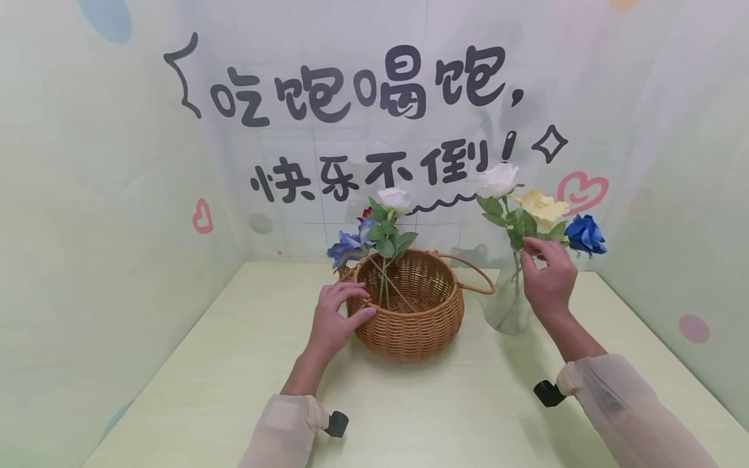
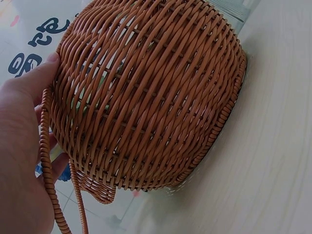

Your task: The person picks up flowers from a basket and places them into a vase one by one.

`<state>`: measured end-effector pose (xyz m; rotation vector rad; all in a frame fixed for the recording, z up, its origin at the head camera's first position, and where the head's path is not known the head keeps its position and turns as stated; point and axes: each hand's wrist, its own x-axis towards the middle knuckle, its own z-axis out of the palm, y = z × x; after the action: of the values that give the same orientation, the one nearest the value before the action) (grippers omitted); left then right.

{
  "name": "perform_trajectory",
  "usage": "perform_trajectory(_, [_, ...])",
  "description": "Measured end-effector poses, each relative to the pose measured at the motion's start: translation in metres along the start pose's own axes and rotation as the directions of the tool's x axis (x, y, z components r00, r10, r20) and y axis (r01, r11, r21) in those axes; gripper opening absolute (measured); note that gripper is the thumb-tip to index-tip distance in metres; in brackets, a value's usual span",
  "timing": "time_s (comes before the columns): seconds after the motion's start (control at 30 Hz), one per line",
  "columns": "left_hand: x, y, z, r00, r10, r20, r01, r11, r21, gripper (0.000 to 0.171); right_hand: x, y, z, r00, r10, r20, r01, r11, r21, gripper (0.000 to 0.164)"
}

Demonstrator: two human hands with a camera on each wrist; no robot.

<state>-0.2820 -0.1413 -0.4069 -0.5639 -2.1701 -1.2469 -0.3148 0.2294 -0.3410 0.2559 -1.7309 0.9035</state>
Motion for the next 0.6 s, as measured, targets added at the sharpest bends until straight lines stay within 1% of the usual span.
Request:
perform_trajectory(0.13, [0.0001, 0.0000, -0.0001, 1.000, -0.004, 0.001, 0.004, 1.000, 0.002, 0.024, -0.0011, -0.0013, -0.0008, 1.000, 0.013, 0.004, -0.013, 1.000, 0.020, 0.020])
perform_trajectory(0.37, [0.0005, -0.0006, 0.0003, 1.000, 0.013, -0.003, -0.013, 1.000, -0.007, 0.023, -0.0046, -0.0029, -0.0021, 0.999, 0.052, 0.014, -0.053, 0.997, 0.054, 0.021])
perform_trajectory(0.6, [0.0004, -0.0001, 0.0001, 1.000, -0.001, -0.001, 0.001, 1.000, 0.000, 0.024, -0.0076, -0.0056, 0.0006, 0.998, 0.065, 0.024, -0.067, 0.994, 0.089, 0.022])
